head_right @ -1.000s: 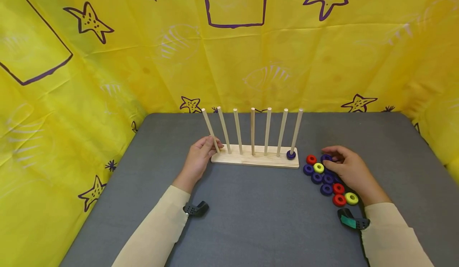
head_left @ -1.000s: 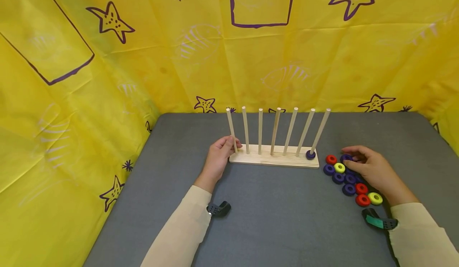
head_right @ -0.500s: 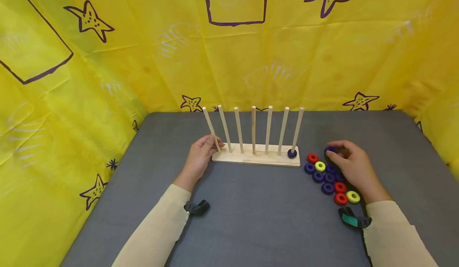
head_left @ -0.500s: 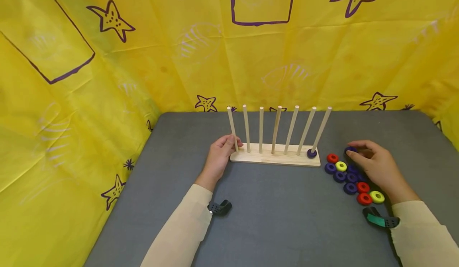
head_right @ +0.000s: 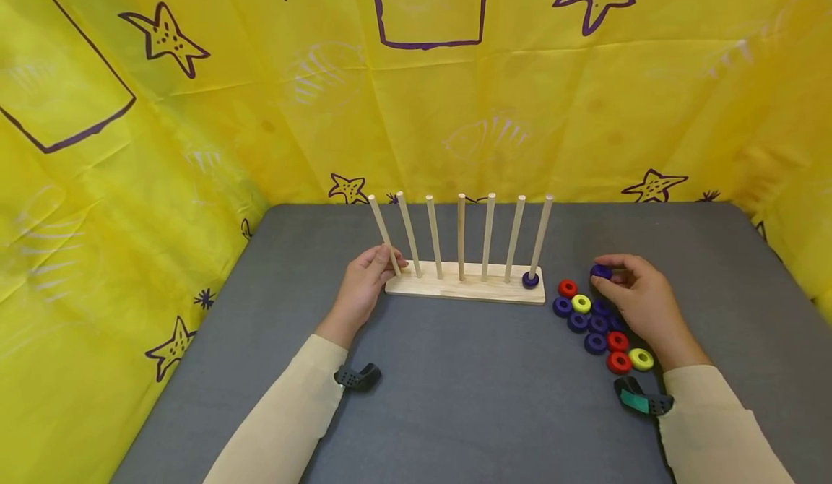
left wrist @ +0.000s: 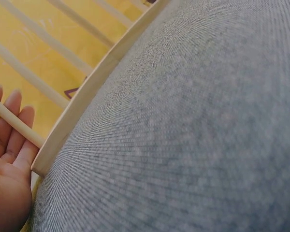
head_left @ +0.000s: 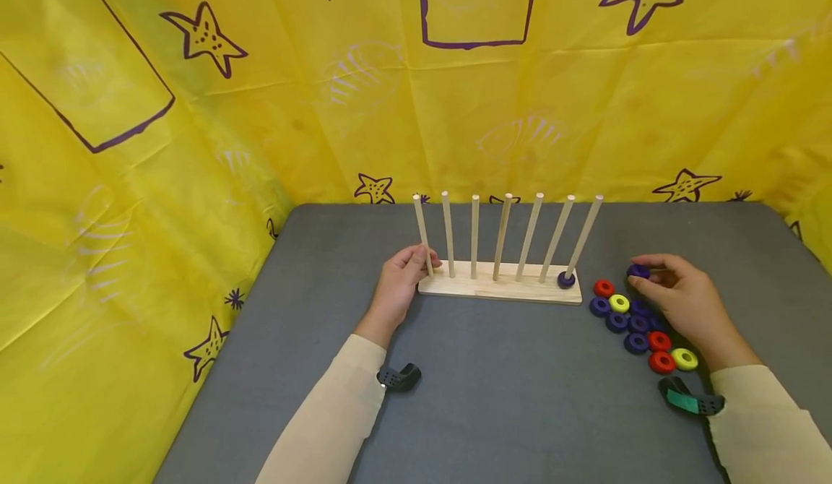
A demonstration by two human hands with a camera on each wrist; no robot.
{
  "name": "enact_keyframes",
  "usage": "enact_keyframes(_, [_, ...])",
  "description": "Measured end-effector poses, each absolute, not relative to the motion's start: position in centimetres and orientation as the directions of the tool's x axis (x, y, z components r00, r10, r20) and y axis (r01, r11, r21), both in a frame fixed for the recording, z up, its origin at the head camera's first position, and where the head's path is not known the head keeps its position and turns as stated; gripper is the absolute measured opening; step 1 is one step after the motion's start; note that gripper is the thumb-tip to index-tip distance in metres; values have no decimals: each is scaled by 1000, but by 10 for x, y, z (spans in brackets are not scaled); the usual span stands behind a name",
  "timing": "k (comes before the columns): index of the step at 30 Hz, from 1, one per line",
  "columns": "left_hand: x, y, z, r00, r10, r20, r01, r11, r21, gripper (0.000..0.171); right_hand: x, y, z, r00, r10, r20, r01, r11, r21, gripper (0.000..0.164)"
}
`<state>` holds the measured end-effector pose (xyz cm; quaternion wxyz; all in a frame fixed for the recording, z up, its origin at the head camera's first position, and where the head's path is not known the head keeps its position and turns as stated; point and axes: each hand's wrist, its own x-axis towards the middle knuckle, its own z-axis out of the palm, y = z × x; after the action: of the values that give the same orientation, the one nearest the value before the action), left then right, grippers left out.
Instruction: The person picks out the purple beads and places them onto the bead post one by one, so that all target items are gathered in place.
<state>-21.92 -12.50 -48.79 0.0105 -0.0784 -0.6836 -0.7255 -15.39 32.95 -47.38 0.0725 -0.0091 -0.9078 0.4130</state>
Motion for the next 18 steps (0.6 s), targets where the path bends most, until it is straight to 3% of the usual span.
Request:
enact_keyframes(13, [-219,-125,-489,-987,93,134,127,-76,989,37,-148,316,-458,-981,107,160,-59,624,-779,41])
enact_keyframes(18, [-219,-125,-488,-987,93,133,126,-75,989,37,-145,304,-446,-970,81,228,-131,617,-776,38])
